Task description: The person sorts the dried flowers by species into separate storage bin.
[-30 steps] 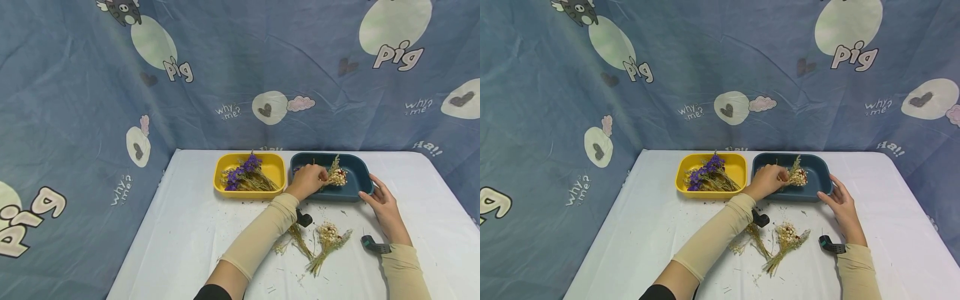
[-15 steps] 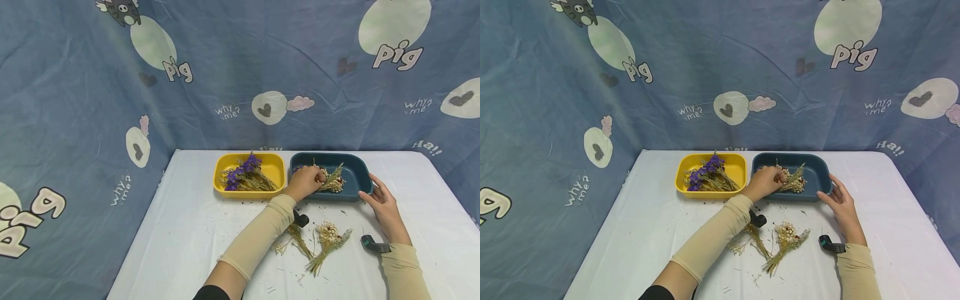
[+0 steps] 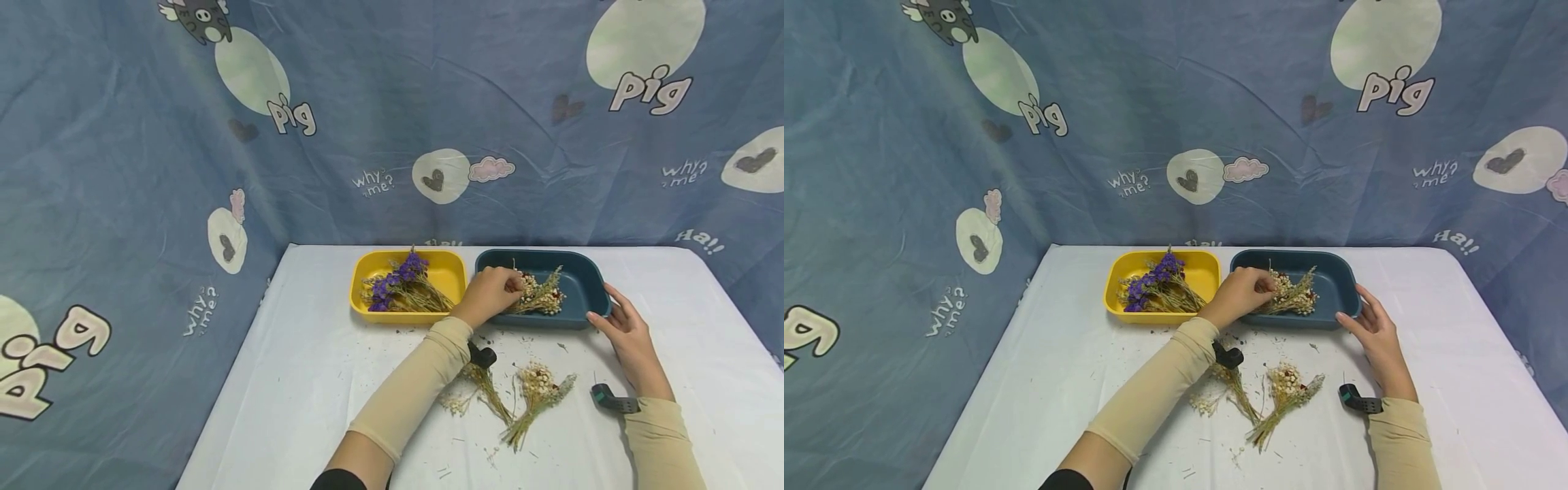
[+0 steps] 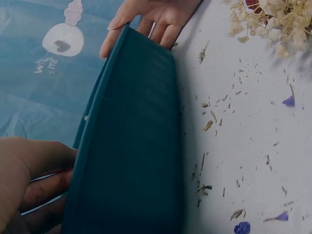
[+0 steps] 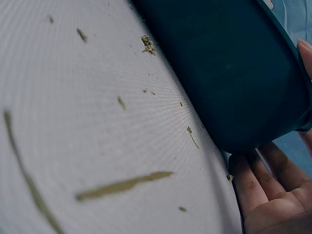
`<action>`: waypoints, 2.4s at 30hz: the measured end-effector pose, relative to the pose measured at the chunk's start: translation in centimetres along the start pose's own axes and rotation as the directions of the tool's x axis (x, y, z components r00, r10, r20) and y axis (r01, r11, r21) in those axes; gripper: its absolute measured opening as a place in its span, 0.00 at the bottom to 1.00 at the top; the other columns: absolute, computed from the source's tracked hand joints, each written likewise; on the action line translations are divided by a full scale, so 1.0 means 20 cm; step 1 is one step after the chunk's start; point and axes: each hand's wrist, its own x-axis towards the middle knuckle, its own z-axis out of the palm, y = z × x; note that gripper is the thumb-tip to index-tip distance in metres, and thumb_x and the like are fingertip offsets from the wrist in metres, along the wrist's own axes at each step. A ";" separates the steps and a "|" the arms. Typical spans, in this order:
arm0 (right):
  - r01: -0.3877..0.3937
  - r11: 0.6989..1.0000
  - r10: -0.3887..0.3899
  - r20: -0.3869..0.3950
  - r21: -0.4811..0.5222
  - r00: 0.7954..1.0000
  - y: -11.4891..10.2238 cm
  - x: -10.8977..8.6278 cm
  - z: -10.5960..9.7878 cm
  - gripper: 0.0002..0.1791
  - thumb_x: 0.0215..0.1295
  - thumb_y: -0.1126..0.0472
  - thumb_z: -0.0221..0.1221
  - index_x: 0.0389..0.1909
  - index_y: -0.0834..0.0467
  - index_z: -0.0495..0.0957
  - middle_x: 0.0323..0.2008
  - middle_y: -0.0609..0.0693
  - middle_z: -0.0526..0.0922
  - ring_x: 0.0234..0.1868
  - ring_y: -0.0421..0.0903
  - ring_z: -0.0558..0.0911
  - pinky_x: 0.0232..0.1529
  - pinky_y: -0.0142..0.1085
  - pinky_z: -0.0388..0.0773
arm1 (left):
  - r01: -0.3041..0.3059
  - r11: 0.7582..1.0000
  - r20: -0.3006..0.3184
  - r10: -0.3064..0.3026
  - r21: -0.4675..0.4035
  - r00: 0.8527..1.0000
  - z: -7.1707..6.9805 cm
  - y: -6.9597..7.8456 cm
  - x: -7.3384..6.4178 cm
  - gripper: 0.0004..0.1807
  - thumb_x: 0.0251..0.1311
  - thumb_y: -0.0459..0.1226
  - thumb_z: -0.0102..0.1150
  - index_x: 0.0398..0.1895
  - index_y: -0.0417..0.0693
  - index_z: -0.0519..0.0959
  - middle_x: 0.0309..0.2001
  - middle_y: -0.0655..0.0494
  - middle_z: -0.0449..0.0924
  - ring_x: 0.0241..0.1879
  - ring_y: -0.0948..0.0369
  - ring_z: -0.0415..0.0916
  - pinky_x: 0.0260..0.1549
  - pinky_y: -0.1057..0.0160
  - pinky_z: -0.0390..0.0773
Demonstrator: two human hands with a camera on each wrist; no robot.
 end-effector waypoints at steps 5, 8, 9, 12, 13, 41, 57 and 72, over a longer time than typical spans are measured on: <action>-0.002 1.000 0.002 0.001 -0.005 1.000 0.00 0.00 0.00 0.44 0.74 0.58 0.62 0.82 0.36 0.50 0.84 0.60 0.45 0.80 0.42 0.62 0.65 0.13 0.69 | -0.011 0.999 -0.015 0.010 -0.052 1.000 -0.03 0.00 -0.03 0.04 0.69 0.41 0.66 0.43 0.55 0.86 0.40 0.64 0.88 0.35 0.74 0.79 0.33 0.80 0.77; 0.001 1.000 -0.001 0.005 0.004 1.000 0.01 0.00 0.00 0.44 0.74 0.59 0.62 0.82 0.36 0.50 0.84 0.60 0.45 0.79 0.40 0.62 0.65 0.13 0.69 | -0.013 0.997 -0.023 0.012 -0.077 1.000 -0.06 0.00 -0.05 0.04 0.69 0.40 0.66 0.44 0.54 0.86 0.40 0.65 0.88 0.34 0.74 0.79 0.32 0.80 0.77; 0.001 1.000 -0.001 0.007 0.008 1.000 0.00 0.00 0.00 0.44 0.74 0.59 0.62 0.82 0.36 0.50 0.84 0.60 0.45 0.79 0.39 0.63 0.65 0.13 0.69 | -0.016 0.996 -0.028 0.014 -0.084 1.000 -0.06 0.00 -0.05 0.04 0.69 0.40 0.66 0.43 0.54 0.86 0.39 0.65 0.87 0.33 0.74 0.78 0.31 0.79 0.77; 0.005 1.000 -0.005 0.009 -0.013 1.000 0.00 0.00 0.00 0.44 0.74 0.58 0.62 0.83 0.35 0.50 0.84 0.60 0.45 0.79 0.39 0.63 0.66 0.13 0.68 | -0.024 0.995 -0.040 0.020 -0.096 0.999 -0.09 0.01 -0.08 0.04 0.69 0.40 0.66 0.43 0.54 0.86 0.37 0.65 0.86 0.30 0.74 0.77 0.29 0.78 0.76; 0.004 1.000 -0.004 0.010 -0.016 1.000 0.00 0.00 0.00 0.44 0.74 0.58 0.62 0.83 0.35 0.50 0.84 0.61 0.45 0.78 0.39 0.63 0.66 0.13 0.68 | -0.026 0.995 -0.043 0.022 -0.098 0.999 -0.09 0.01 -0.09 0.04 0.70 0.41 0.65 0.43 0.55 0.86 0.37 0.65 0.86 0.30 0.74 0.76 0.28 0.78 0.76; -0.013 0.999 0.014 0.018 -0.039 1.000 -0.01 0.00 0.00 0.44 0.75 0.56 0.62 0.82 0.33 0.49 0.84 0.61 0.45 0.83 0.50 0.57 0.67 0.15 0.68 | -0.222 0.972 0.162 0.233 -0.082 0.959 0.03 0.14 -0.51 0.04 0.68 0.44 0.67 0.36 0.58 0.86 0.31 0.71 0.86 0.28 0.82 0.71 0.28 0.87 0.71; -0.006 1.000 0.007 0.035 -0.007 0.999 0.00 0.00 -0.01 0.43 0.75 0.57 0.61 0.82 0.33 0.49 0.84 0.60 0.43 0.82 0.44 0.58 0.67 0.14 0.67 | -0.215 0.971 0.268 0.235 -0.101 0.934 0.20 0.18 -0.65 0.06 0.65 0.46 0.70 0.31 0.61 0.83 0.27 0.76 0.80 0.25 0.86 0.69 0.30 0.90 0.71; 0.014 1.000 -0.014 0.026 0.005 1.000 -0.01 -0.01 0.00 0.43 0.75 0.58 0.61 0.82 0.35 0.51 0.84 0.60 0.47 0.77 0.36 0.65 0.63 0.12 0.70 | -0.208 0.977 0.295 0.211 -0.045 0.932 0.23 0.18 -0.70 0.08 0.59 0.46 0.74 0.34 0.63 0.82 0.31 0.77 0.81 0.30 0.85 0.70 0.32 0.89 0.69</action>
